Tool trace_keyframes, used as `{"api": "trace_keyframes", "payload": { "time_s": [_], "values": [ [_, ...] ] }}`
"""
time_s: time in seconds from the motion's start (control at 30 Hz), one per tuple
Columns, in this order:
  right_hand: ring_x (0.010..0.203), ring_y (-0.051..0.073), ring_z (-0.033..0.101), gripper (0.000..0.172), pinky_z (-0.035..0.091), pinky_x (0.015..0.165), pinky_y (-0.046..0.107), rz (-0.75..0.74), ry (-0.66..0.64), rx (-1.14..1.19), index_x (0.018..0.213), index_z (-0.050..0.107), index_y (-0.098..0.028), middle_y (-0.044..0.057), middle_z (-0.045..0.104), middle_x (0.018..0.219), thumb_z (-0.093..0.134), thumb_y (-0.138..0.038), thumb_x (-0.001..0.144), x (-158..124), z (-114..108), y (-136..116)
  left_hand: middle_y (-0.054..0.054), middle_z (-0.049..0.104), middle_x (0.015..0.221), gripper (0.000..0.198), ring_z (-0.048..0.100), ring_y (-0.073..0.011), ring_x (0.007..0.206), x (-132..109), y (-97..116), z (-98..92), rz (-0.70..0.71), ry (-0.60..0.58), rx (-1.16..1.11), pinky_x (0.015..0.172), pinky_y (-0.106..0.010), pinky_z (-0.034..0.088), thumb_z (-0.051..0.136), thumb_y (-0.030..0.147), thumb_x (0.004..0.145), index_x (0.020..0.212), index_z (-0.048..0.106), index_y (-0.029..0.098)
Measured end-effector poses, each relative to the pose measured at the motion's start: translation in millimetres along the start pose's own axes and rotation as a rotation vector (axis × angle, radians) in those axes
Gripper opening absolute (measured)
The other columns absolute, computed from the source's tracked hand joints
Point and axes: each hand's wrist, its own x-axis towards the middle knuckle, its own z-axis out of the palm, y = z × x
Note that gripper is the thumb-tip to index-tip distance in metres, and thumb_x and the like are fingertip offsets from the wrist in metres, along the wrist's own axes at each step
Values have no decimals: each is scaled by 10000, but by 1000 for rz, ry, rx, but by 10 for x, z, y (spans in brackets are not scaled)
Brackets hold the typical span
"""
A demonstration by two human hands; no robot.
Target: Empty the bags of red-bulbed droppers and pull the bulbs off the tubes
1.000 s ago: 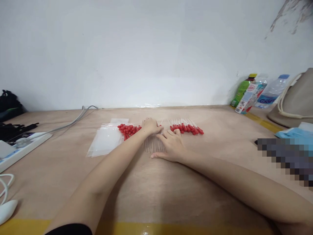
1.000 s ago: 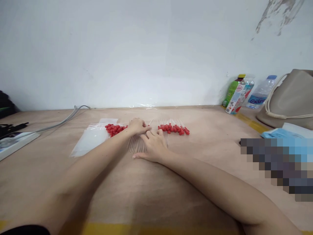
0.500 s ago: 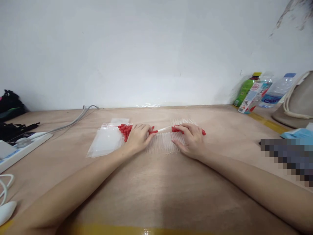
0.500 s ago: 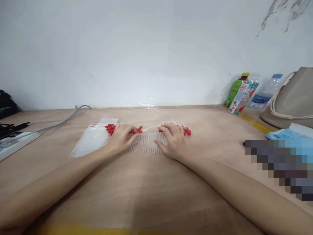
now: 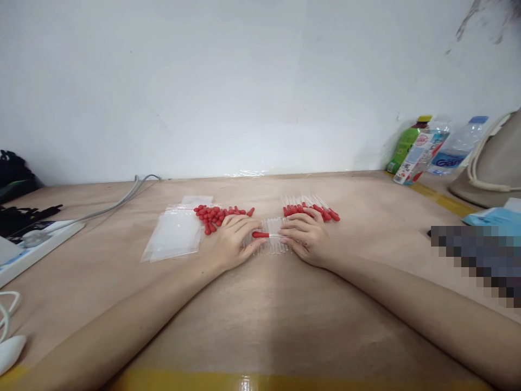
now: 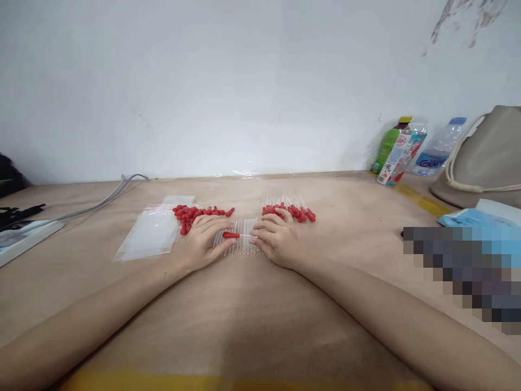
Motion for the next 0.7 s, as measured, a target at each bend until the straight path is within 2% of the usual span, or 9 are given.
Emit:
{"api": "trace_keyframes", "payload": {
  "time_s": [0.07, 0.17, 0.37, 0.5, 0.7],
  "values": [
    [929, 167, 560, 163, 263, 954, 389, -13, -8, 10, 852, 669, -241, -17, 691, 871, 519, -307, 843, 6, 0, -12, -58, 654, 1037, 286, 556, -206, 1009, 4, 17, 23, 36, -23, -18, 898, -372, 369, 594, 355, 792, 1010, 600, 172],
    [934, 169, 565, 167, 273, 954, 395, -29, -36, 28, 869, 673, -251, -21, 694, 872, 514, -299, 845, 6, 0, -28, -22, 684, 977, 175, 579, -194, 999, 2, 27, 82, 96, -47, -19, 915, -375, 368, 584, 309, 808, 929, 640, 195],
    [1000, 204, 571, 282, 264, 1009, 456, -55, -80, 55, 1017, 638, -199, 30, 683, 976, 533, -382, 829, -17, 63, -31, -7, 703, 910, 127, 614, -186, 945, -32, 8, 178, 178, 59, 48, 885, -381, 380, 560, 274, 829, 885, 640, 192],
    [1047, 205, 563, 260, 350, 997, 430, -140, -63, 78, 1037, 623, -162, 46, 674, 1007, 458, -286, 880, -35, 135, -13, -2, 707, 890, 113, 620, -179, 929, -50, 6, 190, 225, 102, 80, 887, -380, 377, 559, 260, 830, 888, 626, 190],
    [989, 172, 602, 178, 413, 983, 377, -237, 5, 108, 928, 630, -157, 35, 699, 883, 464, -180, 865, -30, 107, -35, -12, 702, 913, 91, 610, -181, 960, -57, 37, 167, 257, 80, 85, 928, -386, 355, 544, 230, 833, 872, 612, 183]
  ]
}}
